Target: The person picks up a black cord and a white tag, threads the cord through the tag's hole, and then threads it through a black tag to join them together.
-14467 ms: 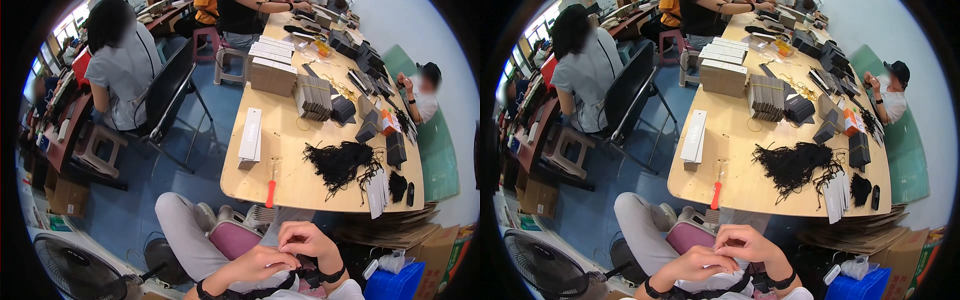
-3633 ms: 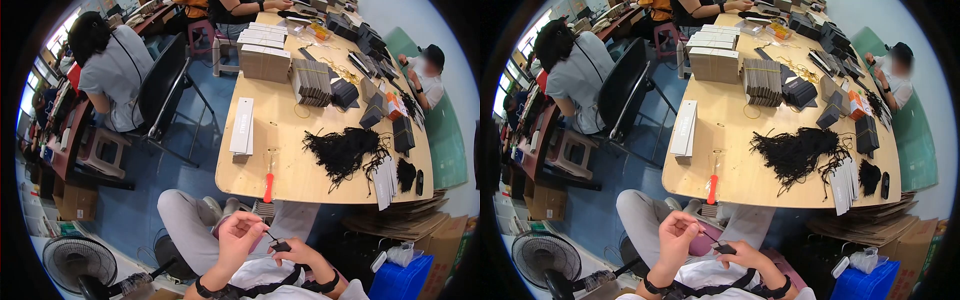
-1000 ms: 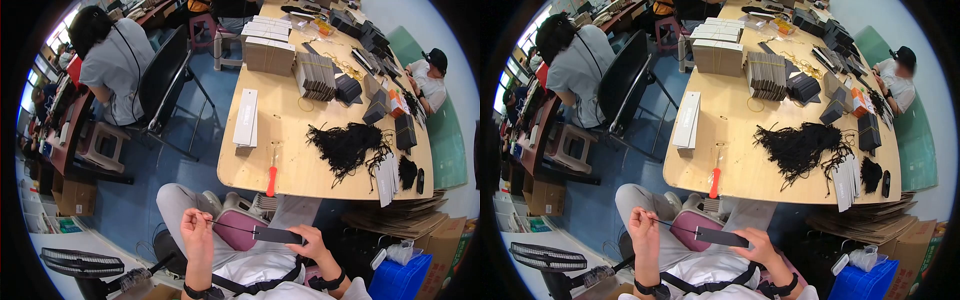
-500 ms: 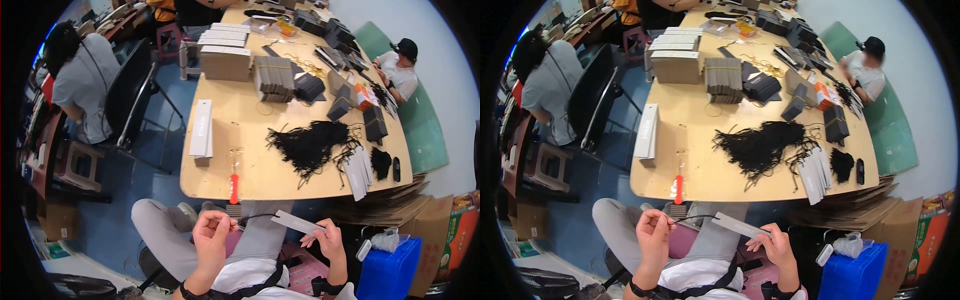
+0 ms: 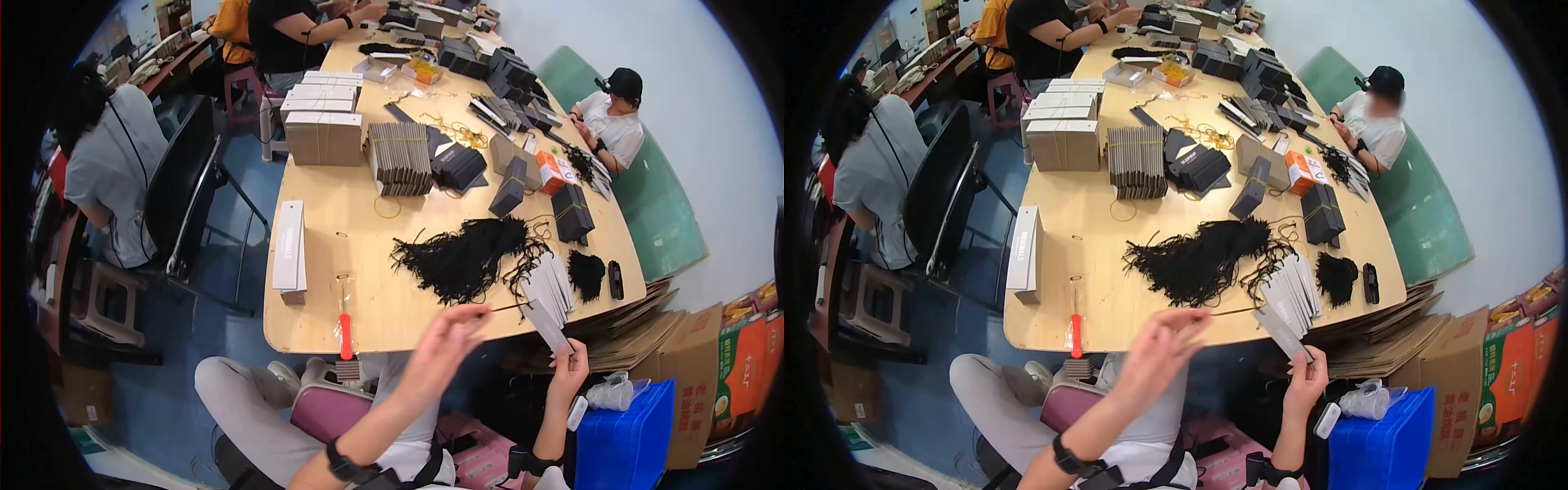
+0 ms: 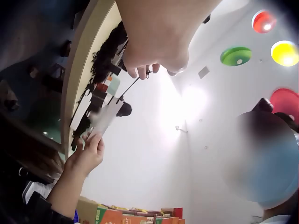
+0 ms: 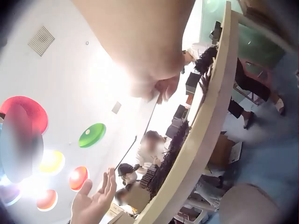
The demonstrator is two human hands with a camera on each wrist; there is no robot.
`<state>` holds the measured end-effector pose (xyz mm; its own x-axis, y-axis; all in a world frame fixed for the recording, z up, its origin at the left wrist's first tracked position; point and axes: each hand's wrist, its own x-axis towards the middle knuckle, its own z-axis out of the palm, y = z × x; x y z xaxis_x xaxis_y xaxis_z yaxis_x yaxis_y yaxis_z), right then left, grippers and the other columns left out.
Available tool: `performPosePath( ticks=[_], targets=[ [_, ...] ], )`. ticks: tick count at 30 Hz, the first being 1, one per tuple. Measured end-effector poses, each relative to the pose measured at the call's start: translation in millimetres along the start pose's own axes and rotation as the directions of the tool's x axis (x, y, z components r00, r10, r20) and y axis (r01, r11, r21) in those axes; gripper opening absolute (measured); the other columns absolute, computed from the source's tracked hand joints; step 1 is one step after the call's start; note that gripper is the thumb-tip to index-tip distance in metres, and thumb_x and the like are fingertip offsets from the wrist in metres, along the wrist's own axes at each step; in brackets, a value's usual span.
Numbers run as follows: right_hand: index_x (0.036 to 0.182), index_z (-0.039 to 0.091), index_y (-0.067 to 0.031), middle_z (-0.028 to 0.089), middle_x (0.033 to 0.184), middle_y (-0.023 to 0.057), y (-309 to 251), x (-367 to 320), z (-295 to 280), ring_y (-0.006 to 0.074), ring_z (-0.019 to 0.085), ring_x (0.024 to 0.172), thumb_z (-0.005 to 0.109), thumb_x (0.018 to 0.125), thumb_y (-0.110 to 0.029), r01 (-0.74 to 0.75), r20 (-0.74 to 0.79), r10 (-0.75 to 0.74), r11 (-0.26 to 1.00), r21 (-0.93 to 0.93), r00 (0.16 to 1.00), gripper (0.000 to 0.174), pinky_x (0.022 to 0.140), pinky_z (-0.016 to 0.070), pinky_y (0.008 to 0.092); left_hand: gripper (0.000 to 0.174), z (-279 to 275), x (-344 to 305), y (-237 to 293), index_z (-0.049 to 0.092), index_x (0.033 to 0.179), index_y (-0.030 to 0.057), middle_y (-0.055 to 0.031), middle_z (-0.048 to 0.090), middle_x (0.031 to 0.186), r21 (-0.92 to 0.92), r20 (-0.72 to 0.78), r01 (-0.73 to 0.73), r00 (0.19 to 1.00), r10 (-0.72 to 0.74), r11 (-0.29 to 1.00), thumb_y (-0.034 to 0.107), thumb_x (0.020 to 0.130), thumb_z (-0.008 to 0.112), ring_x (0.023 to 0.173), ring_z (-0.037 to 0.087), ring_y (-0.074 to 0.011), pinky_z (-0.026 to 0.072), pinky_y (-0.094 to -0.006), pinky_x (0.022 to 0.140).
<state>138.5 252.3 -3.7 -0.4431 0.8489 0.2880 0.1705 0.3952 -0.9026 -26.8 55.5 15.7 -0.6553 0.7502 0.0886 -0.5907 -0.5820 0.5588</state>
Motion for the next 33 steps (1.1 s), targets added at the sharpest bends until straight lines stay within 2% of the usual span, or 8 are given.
performPosePath(
  ticks=[4, 9, 11, 17, 21, 24, 28, 33],
  targets=[
    [0.100, 0.062, 0.0020, 0.062, 0.082, 0.0065, 21.4, 4.2, 14.1, 0.0116, 0.053, 0.064, 0.060, 0.089, -0.010, 0.034, -0.185, -0.104, 0.937, -0.347, 0.977, 0.016, 0.057, 0.0435, 0.0250, 0.045, -1.7, 35.4, -49.6, 0.034, 0.136, 0.0074, -0.0113, 0.035, 0.144, 0.115, 0.047, 0.051, 0.997, -0.057, 0.992, 0.034, 0.100, 0.040, 0.138, 0.030, -0.0249, 0.0286, -0.0377, 0.108],
    [0.101, 0.062, 0.0023, 0.053, 0.068, 0.0039, 31.0, 4.3, 31.4, 0.0115, 0.041, 0.057, 0.060, 0.090, -0.011, 0.084, -0.293, -0.222, 0.905, -0.418, 0.930, 0.018, 0.052, 0.0360, 0.0280, 0.044, -11.8, 34.2, -47.4, 0.033, 0.137, 0.0080, -0.0092, 0.029, 0.147, 0.014, -0.060, 0.134, 0.989, -0.132, 0.991, 0.033, 0.101, 0.040, 0.140, 0.024, -0.0219, 0.0243, -0.0374, 0.110],
    [0.098, 0.062, 0.0039, 0.062, 0.076, 0.0102, 35.9, 8.4, 32.8, 0.0155, 0.051, 0.059, 0.060, 0.089, -0.010, 0.075, -0.327, -0.229, 0.903, -0.424, 0.917, 0.016, 0.053, 0.0400, 0.0298, 0.043, -14.3, 31.7, -36.2, 0.035, 0.135, 0.0070, -0.0095, 0.030, 0.147, 0.026, -0.057, 0.124, 0.991, -0.123, 0.992, 0.032, 0.101, 0.040, 0.140, 0.024, -0.0217, 0.0246, -0.0377, 0.109],
    [0.101, 0.062, -0.0001, 0.054, 0.097, 0.0110, 35.5, 14.2, 39.8, 0.0309, 0.053, 0.093, 0.062, 0.085, -0.014, 0.121, -0.136, -0.297, 0.706, -0.698, 0.945, 0.021, 0.080, 0.0432, 0.0402, 0.031, -15.7, -3.8, 4.7, 0.047, 0.124, 0.0030, -0.0098, 0.052, 0.129, 0.244, -0.191, 0.179, 0.972, -0.134, 0.953, 0.022, 0.100, 0.043, 0.127, 0.045, -0.0200, 0.0348, -0.0333, 0.103],
    [0.106, 0.058, 0.0001, 0.053, 0.100, 0.0125, 14.1, 21.5, 53.7, 0.0318, 0.053, 0.096, 0.064, 0.081, -0.010, 0.122, -0.187, -0.380, 0.657, -0.744, 0.906, 0.028, 0.082, 0.0434, 0.0400, 0.023, -9.6, -59.4, 32.9, 0.054, 0.115, -0.0004, -0.0087, 0.062, 0.112, 0.452, -0.018, 0.171, 0.983, -0.183, 0.875, 0.011, 0.096, 0.051, 0.106, 0.059, -0.0167, 0.0438, -0.0290, 0.093],
    [0.104, 0.057, 0.0006, 0.053, 0.100, 0.0135, 9.7, 23.7, 61.5, 0.0323, 0.054, 0.096, 0.064, 0.078, -0.004, 0.238, -0.147, -0.442, 0.701, -0.673, 0.885, 0.027, 0.083, 0.0437, 0.0394, 0.012, -20.8, -88.3, 55.6, 0.063, 0.098, 0.0005, -0.0079, 0.067, 0.091, 0.780, -0.088, 0.024, 0.994, 0.072, 0.626, 0.008, 0.092, 0.057, 0.083, 0.065, -0.0158, 0.0493, -0.0268, 0.077],
    [0.093, 0.062, -0.0023, 0.059, 0.094, 0.0127, -6.6, 17.3, 99.5, 0.0321, 0.057, 0.089, 0.062, 0.078, -0.002, 0.328, 0.139, -0.298, 0.887, -0.324, 0.944, 0.015, 0.076, 0.0469, 0.0381, 0.008, -58.0, -90.6, 72.4, 0.063, 0.089, -0.0016, -0.0128, 0.065, 0.085, 0.992, -0.095, 0.031, 0.809, 0.580, 0.119, -0.001, 0.084, 0.057, 0.079, 0.063, -0.0235, 0.0479, -0.0303, 0.073],
    [0.098, 0.065, -0.0081, 0.057, 0.094, 0.0066, -59.6, 13.4, 158.9, 0.0242, 0.056, 0.089, 0.069, 0.075, -0.009, 0.639, 0.425, -0.517, 0.735, -0.224, 0.743, 0.024, 0.071, 0.0489, 0.0346, 0.013, -97.6, -87.9, 73.0, 0.061, 0.092, 0.0003, -0.0133, 0.063, 0.093, 0.994, 0.002, 0.067, 0.800, 0.599, -0.092, -0.003, 0.080, 0.059, 0.085, 0.062, -0.0281, 0.0483, -0.0342, 0.076]
  ],
)
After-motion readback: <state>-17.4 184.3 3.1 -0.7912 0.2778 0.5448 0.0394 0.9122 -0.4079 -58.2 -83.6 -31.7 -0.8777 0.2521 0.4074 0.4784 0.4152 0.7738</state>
